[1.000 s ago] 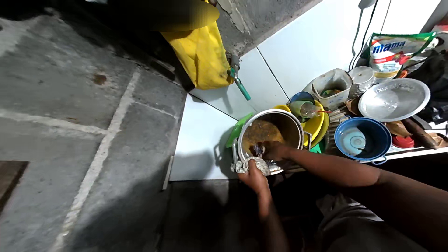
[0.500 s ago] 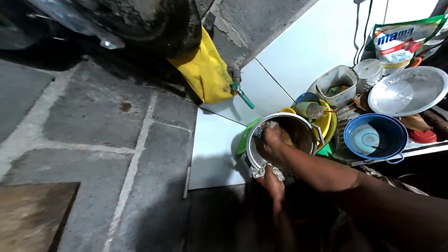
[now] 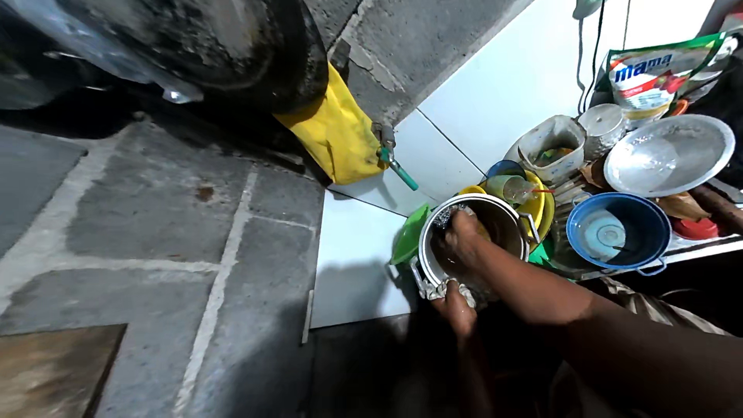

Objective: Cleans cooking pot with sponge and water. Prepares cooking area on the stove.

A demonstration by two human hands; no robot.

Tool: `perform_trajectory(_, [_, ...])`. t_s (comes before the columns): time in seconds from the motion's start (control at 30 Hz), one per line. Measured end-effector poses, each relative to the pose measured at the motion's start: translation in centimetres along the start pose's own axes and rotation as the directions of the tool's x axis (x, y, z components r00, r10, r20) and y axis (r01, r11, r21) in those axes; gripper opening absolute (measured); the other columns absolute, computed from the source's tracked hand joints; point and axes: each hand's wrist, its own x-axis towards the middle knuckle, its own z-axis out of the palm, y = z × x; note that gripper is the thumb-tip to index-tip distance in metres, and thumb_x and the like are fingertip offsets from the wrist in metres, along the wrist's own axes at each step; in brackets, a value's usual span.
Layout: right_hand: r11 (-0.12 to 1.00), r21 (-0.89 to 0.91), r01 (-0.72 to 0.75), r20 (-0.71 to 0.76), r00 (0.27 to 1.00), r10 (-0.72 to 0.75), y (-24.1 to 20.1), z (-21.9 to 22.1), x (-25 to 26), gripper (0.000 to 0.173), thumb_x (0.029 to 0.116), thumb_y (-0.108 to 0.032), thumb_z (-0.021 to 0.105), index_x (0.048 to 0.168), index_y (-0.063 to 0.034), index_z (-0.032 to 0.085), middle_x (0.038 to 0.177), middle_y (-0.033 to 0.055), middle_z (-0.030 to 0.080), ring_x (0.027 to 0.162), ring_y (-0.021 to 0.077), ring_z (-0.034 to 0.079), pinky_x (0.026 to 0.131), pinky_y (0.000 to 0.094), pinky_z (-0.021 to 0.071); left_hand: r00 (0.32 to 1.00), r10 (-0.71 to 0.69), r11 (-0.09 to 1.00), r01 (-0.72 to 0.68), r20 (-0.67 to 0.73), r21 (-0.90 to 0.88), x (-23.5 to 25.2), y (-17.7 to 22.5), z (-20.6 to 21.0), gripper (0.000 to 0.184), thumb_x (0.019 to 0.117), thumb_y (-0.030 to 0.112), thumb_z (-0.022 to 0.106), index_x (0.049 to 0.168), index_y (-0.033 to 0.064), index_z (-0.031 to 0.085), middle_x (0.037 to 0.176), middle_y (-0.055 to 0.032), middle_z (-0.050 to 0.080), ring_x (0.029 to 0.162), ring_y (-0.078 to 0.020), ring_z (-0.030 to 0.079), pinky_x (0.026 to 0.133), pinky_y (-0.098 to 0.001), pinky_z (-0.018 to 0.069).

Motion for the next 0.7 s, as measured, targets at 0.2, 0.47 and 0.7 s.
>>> perform_trajectory(0.2, [0.065,-0.76,0.647,0.638,0.723,0.266,1.4,-4.4,0.7,0.051,0.0966,-0.008,0.065,0.143,0.0054,0.051,0.139,0.0279,0.058,0.132,0.039,0.055,0.114,0.054,0.0415,0.984,0.167,0.982,-0.171,0.058,0.076,0.8,2.4,0.2,0.064,0.089,-0.012,0.059,0.147,-0.0059,0.033,0.129,-0.0236,0.055,0.109,-0.0219,0.06,0.091,-0.0358,0.0545])
perform_trajectory(0.47, [-0.811,-0.233,0.537,0.46,0.795,0.395,-1.4,-6.8,3.1,0.047,0.1078,-0.01,0.044,0.15,0.0105,0.041,0.157,0.0337,0.035,0.147,0.052,0.031,0.118,0.0636,0.0272,0.914,0.374,0.788,-0.402,0.156,0.467,2.3,6.3,-1.5,0.068,0.0851,-0.001,0.069,0.145,-0.015,0.039,0.13,-0.0322,0.058,0.122,-0.0322,0.059,0.105,-0.0414,0.0461])
perform_trajectory(0.7, [-0.582,-0.39,0.713,0.531,0.691,0.491,0.4,-6.7,1.2,0.04,0.1039,-0.013,0.055,0.139,0.0067,0.055,0.146,0.0302,0.052,0.137,0.0473,0.048,0.114,0.0643,0.0356,0.897,0.427,0.8,-0.432,0.111,0.415,3.5,7.2,0.3,0.064,0.0809,-0.001,0.071,0.139,-0.0104,0.046,0.121,-0.0258,0.064,0.112,-0.029,0.064,0.098,-0.0446,0.0498])
